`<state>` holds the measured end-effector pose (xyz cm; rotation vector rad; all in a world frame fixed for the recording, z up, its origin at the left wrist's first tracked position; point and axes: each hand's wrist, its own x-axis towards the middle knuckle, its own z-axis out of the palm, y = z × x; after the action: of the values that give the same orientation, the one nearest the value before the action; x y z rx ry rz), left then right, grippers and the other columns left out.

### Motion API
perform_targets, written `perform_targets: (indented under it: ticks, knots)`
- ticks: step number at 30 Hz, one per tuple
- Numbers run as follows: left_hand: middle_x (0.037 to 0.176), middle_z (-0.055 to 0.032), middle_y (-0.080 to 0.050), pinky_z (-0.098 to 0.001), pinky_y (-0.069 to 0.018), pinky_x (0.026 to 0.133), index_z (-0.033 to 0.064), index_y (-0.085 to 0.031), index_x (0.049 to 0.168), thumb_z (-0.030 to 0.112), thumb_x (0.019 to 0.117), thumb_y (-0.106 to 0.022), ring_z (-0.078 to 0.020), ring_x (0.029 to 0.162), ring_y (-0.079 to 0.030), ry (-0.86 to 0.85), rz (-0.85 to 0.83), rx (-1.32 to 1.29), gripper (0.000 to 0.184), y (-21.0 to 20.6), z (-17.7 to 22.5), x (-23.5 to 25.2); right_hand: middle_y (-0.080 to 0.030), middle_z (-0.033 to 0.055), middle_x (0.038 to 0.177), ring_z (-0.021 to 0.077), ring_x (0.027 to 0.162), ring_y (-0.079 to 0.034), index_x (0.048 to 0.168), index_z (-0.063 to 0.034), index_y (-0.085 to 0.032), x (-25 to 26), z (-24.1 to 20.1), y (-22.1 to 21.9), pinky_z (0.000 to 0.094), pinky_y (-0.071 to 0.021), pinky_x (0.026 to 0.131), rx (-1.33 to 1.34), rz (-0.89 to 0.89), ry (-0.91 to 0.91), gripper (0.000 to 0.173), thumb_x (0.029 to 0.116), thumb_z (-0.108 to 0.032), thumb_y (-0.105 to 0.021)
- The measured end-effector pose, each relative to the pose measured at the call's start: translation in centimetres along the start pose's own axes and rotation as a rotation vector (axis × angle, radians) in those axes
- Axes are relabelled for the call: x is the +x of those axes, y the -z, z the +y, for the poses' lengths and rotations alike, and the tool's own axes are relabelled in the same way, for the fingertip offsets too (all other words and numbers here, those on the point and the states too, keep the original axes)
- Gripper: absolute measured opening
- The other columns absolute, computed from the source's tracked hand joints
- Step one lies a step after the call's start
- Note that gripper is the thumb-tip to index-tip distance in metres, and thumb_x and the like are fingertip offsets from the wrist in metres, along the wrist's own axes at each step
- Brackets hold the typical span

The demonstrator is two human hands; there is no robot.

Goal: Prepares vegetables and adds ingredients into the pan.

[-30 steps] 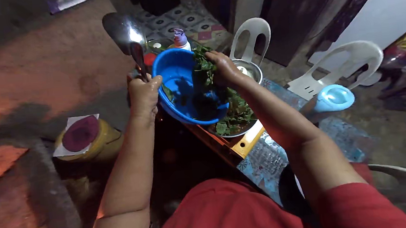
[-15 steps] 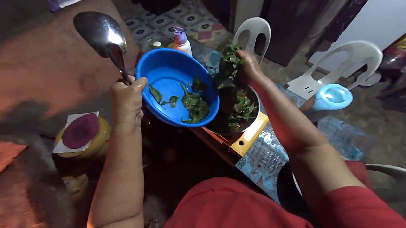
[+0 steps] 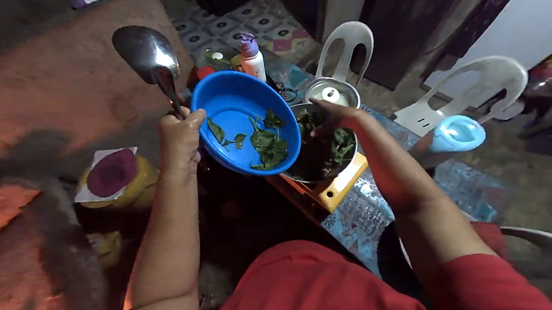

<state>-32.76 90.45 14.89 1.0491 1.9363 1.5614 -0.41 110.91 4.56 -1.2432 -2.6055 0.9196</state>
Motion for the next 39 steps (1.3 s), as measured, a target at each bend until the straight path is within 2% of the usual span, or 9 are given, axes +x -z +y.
perform_targets:
  ticks: [6, 10, 13, 16, 19, 21, 24, 30, 39]
  knots:
    - [0.069, 0.0084, -0.052, -0.0222, -0.0510, 0.058, 0.0178, -0.048, 0.083, 0.014, 0.0897, -0.073, -0.0015, 0.060, -0.053, -0.035, -0.007, -0.052, 0.026, -0.3, 0.0, 0.5, -0.049, 0.0235, 0.152, 0.0426, 0.139, -0.048, 0.151, -0.0072, -0.050, -0.2, -3.0, 0.7, 0.0692, -0.0328, 0.113, -0.087, 0.083, 0.072, 0.075, 0.0898, -0.040, -0.078]
    - [0.069, 0.0082, -0.052, -0.0226, -0.0514, 0.059, 0.0173, -0.049, 0.082, 0.013, 0.0899, -0.073, -0.0020, 0.060, -0.053, -0.039, -0.005, -0.059, 0.026, -0.6, 0.2, 0.5, -0.058, 0.0227, 0.140, 0.0374, 0.130, -0.058, 0.136, -0.0012, -0.063, -0.3, -7.5, -1.2, 0.0542, -0.0459, 0.111, -0.060, 0.290, 0.238, 0.055, 0.0934, -0.033, -0.075]
    - [0.069, 0.0079, -0.052, -0.0229, -0.0516, 0.059, 0.0173, -0.048, 0.083, 0.014, 0.0903, -0.072, -0.0021, 0.060, -0.054, -0.035, -0.017, -0.056, 0.025, -0.9, 0.3, 0.5, -0.047, 0.0241, 0.152, 0.0429, 0.142, -0.043, 0.148, -0.0073, -0.054, 0.7, -10.6, -3.0, 0.0602, -0.0373, 0.115, -0.215, 0.156, 0.323, 0.090, 0.0755, -0.049, -0.088]
    - [0.071, 0.0071, -0.055, -0.0242, -0.0536, 0.060, 0.0157, -0.050, 0.084, 0.014, 0.0907, -0.072, -0.0029, 0.062, -0.057, -0.021, -0.026, -0.062, 0.023, -0.9, 0.4, 0.3, -0.020, 0.0194, 0.170, 0.0486, 0.156, -0.008, 0.162, -0.0230, -0.033, 1.9, -12.3, -4.8, 0.0772, -0.0068, 0.118, -0.428, -0.025, 0.291, 0.120, 0.0639, -0.060, -0.092]
    - [0.072, 0.0066, -0.055, -0.0243, -0.0534, 0.061, 0.0161, -0.051, 0.084, 0.013, 0.0907, -0.072, -0.0033, 0.063, -0.056, -0.009, -0.040, -0.073, 0.023, -0.4, 0.0, 0.3, -0.024, 0.0178, 0.169, 0.0471, 0.156, -0.008, 0.159, -0.0220, -0.038, 3.4, -12.2, -5.7, 0.0775, 0.0003, 0.117, -0.516, -0.004, 0.326, 0.120, 0.0602, -0.065, -0.090]
    - [0.071, 0.0068, -0.055, -0.0245, -0.0537, 0.061, 0.0172, -0.049, 0.082, 0.012, 0.0903, -0.072, -0.0036, 0.063, -0.056, 0.000, -0.031, -0.096, 0.025, 0.0, -0.5, 0.3, -0.039, 0.0172, 0.161, 0.0443, 0.154, -0.023, 0.151, -0.0175, -0.049, 4.2, -12.1, -6.0, 0.0740, -0.0059, 0.120, -0.524, 0.013, 0.338, 0.107, 0.0629, -0.063, -0.089]
    - [0.069, 0.0077, -0.052, -0.0234, -0.0510, 0.060, 0.0189, -0.044, 0.079, 0.011, 0.0912, -0.070, -0.0029, 0.061, -0.053, 0.002, 0.012, -0.124, 0.029, 0.5, -1.3, 0.5, -0.059, 0.0207, 0.137, 0.0443, 0.129, -0.052, 0.137, -0.0121, -0.061, 4.1, -12.3, -6.5, 0.0709, -0.0326, 0.109, -0.521, 0.002, 0.366, 0.075, 0.0745, -0.041, -0.088]
    - [0.072, 0.0053, -0.052, -0.0260, -0.0515, 0.063, 0.0148, -0.050, 0.084, 0.014, 0.0914, -0.071, -0.0047, 0.064, -0.053, -0.004, 0.049, -0.092, 0.023, 0.3, -2.2, 0.9, -0.064, 0.0237, 0.126, 0.0459, 0.120, -0.059, 0.127, -0.0121, -0.069, 4.0, -12.3, -7.9, 0.0641, -0.0484, 0.097, -0.478, -0.079, 0.356, 0.038, 0.0907, -0.001, -0.067]
    - [0.076, 0.0046, -0.055, -0.0268, -0.0536, 0.065, 0.0143, -0.050, 0.087, 0.015, 0.0924, -0.071, -0.0052, 0.067, -0.057, 0.023, 0.010, -0.081, 0.021, -0.3, -1.9, 1.3, -0.065, 0.0234, 0.112, 0.0380, 0.107, -0.065, 0.109, 0.0008, -0.069, 2.7, -13.5, -4.6, 0.0509, -0.0550, 0.095, -0.046, 0.312, 0.518, 0.026, 0.0860, -0.009, -0.077]
